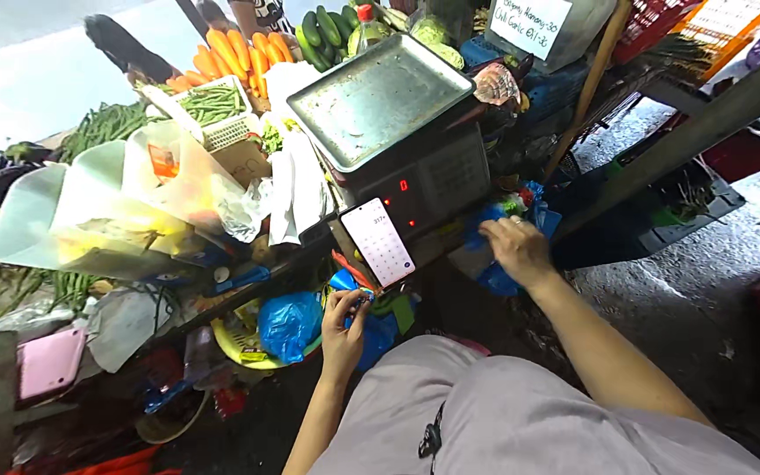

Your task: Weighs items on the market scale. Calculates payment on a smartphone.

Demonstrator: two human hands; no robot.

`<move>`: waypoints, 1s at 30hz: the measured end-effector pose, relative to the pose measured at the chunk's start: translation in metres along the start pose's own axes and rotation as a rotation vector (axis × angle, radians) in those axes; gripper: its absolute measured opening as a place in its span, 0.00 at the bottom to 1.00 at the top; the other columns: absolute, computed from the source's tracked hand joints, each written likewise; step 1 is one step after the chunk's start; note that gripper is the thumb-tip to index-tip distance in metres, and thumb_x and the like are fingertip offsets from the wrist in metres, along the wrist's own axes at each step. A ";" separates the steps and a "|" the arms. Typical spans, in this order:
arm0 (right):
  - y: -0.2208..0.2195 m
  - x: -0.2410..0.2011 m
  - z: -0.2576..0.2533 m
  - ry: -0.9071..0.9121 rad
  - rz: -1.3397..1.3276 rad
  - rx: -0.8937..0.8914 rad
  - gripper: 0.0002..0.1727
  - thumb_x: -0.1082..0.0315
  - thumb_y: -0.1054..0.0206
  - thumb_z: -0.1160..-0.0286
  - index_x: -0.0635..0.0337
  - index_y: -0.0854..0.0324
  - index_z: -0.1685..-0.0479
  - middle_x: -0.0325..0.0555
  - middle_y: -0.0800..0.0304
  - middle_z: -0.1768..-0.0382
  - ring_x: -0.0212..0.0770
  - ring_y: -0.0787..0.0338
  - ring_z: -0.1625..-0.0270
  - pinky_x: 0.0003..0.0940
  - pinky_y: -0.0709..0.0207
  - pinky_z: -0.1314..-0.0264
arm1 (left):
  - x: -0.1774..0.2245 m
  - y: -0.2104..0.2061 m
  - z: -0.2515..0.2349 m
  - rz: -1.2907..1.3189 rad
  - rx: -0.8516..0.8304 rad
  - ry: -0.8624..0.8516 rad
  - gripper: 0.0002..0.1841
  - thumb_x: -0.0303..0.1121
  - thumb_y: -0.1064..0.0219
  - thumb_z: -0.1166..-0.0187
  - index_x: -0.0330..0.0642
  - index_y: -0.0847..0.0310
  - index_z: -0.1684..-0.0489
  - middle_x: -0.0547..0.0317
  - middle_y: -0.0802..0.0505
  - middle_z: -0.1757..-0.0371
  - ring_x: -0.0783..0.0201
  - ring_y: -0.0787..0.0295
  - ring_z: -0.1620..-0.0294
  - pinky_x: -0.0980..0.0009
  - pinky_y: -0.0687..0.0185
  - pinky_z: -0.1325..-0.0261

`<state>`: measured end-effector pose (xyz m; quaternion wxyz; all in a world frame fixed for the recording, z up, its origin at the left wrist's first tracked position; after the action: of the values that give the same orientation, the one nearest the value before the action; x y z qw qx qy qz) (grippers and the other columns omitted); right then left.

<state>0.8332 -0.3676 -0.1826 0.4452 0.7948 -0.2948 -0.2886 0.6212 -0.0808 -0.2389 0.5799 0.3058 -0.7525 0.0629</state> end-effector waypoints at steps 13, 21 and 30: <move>-0.017 -0.037 -0.019 0.300 -0.176 -0.165 0.13 0.56 0.35 0.17 0.49 0.08 0.51 0.53 0.12 0.34 0.57 0.16 0.27 0.61 0.30 0.22 | 0.067 -0.043 -0.015 -0.696 0.003 -0.270 0.14 0.47 0.31 0.23 0.49 0.08 0.54 0.48 0.10 0.46 0.49 0.17 0.41 0.53 0.25 0.34; -0.014 -0.012 -0.020 0.346 -0.221 -0.093 0.12 0.59 0.37 0.16 0.49 0.07 0.57 0.46 0.11 0.34 0.51 0.17 0.28 0.56 0.32 0.23 | 0.083 -0.151 -0.055 -0.817 -0.264 -0.468 0.12 0.26 0.39 0.18 0.41 0.10 0.45 0.52 0.04 0.49 0.50 0.08 0.45 0.54 0.16 0.43; -0.014 0.064 -0.035 0.270 -0.256 -0.064 0.09 0.63 0.33 0.21 0.47 0.05 0.59 0.53 0.13 0.33 0.62 0.21 0.25 0.67 0.38 0.23 | 0.083 -0.131 -0.060 -0.819 -0.177 -0.312 0.11 0.25 0.41 0.18 0.42 0.09 0.56 0.51 0.06 0.59 0.48 0.10 0.51 0.52 0.18 0.44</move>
<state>0.9039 -0.3891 -0.1920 0.4654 0.8427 -0.1197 -0.2427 0.7298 -0.1915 -0.1778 0.4604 0.5335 -0.6504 -0.2836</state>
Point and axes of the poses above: each hand's wrist, its own z-axis away from the middle knuckle, its own y-axis out of the back of the hand, x = y × z, the point moved 4 cm from there along -z, towards the middle knuckle
